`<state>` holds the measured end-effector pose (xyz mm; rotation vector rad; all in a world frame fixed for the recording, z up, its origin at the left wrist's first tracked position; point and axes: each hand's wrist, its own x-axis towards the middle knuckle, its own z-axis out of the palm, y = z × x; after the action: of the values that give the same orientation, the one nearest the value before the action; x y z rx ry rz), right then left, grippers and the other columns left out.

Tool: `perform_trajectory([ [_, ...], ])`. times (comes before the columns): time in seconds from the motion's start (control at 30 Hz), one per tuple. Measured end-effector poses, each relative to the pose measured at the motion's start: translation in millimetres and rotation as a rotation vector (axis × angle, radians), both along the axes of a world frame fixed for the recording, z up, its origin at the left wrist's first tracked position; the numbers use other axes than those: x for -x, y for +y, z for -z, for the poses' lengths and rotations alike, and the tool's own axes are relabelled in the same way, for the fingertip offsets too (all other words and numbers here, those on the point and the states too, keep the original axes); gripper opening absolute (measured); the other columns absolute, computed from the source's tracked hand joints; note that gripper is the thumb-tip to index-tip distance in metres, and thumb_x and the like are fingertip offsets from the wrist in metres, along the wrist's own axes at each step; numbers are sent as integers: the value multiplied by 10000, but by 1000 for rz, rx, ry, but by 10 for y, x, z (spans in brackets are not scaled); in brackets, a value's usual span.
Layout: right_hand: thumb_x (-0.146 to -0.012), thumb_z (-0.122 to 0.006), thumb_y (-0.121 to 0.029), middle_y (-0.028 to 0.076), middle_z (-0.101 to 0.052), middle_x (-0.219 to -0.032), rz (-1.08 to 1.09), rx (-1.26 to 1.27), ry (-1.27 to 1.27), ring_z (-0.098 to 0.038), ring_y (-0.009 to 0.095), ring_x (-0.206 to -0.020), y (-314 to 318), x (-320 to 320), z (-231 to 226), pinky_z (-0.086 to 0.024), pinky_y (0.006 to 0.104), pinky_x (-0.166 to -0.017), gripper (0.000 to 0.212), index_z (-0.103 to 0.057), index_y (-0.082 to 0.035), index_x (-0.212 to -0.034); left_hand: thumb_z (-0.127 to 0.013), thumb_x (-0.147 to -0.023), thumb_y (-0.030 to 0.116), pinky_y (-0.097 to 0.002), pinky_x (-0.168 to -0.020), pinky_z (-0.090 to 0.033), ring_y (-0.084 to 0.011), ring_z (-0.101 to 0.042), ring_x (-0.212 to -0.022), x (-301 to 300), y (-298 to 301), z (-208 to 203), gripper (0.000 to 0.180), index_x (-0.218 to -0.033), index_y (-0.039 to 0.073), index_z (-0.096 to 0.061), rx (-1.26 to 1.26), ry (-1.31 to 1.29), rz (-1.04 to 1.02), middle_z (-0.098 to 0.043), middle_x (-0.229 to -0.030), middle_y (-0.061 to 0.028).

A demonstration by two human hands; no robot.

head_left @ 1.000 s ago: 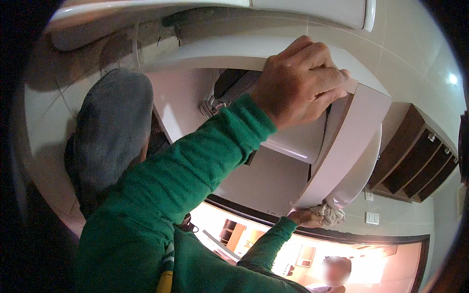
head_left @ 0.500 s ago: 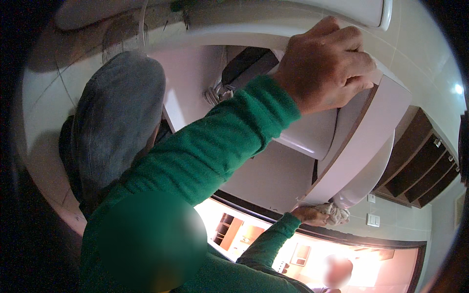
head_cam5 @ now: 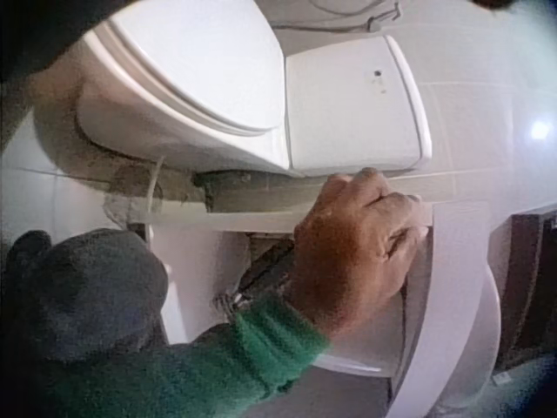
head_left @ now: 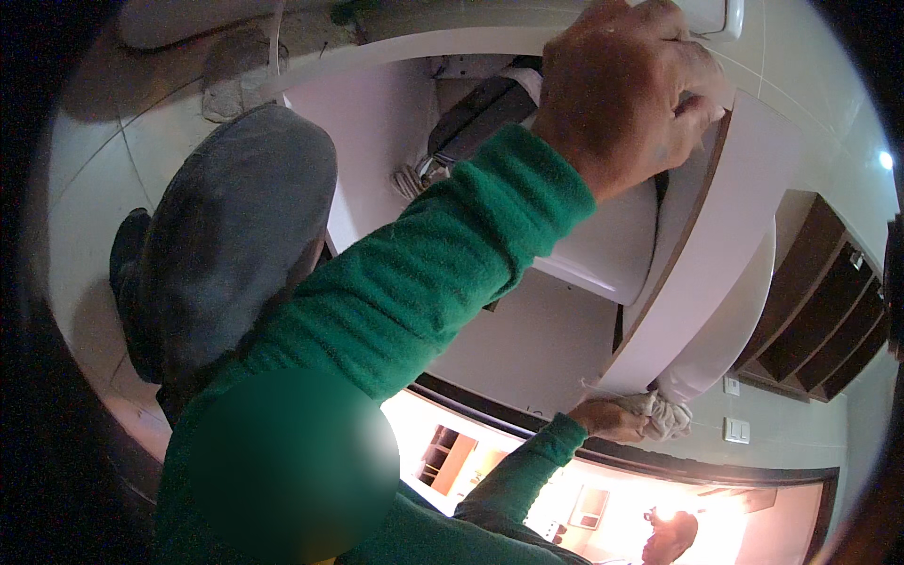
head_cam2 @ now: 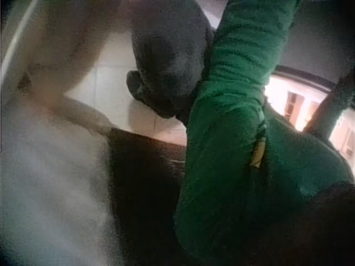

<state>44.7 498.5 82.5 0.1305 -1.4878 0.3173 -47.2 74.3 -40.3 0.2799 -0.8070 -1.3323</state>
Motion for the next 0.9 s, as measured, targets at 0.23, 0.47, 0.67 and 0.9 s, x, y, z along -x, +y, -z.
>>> perform_trajectory([
  [0.23,-1049,-413,-494,261,-552,-1189,59,23,-19,-597,351,-1052,-218,37,124,-541,485,-862,633,-437,89,-1294,-797,-806,146,-405,-784,-558,-278,-627,-938,-78,-12,-44,243,-1015,45,-723,58,-144,-53,-656,-989,-90],
  [0.47,-1040,-525,-334,322,-534,-1146,122,-74,46,-576,421,-1005,131,30,49,-503,548,-851,482,-451,80,-1275,-716,-883,136,-430,-855,-548,-325,-624,-996,13,280,-283,328,-1175,-10,-679,63,-321,-61,-645,-1080,-162],
  [0.67,-1037,-505,-422,358,-553,-1203,241,77,-26,-590,409,-1071,129,5,65,-502,522,-895,588,-463,119,-1263,-684,-913,146,-416,-886,-538,-325,-619,-1023,-171,311,-207,320,-1214,37,-683,159,-212,5,-651,-1088,-159],
  [0.9,-1006,-561,-404,296,-581,-1206,155,250,5,-601,386,-1047,-30,103,73,-512,506,-880,610,-456,112,-1313,-875,-738,228,-396,-743,-541,-269,-673,-803,112,270,-186,330,-1010,78,-763,180,-261,-250,-696,-892,-104],
])
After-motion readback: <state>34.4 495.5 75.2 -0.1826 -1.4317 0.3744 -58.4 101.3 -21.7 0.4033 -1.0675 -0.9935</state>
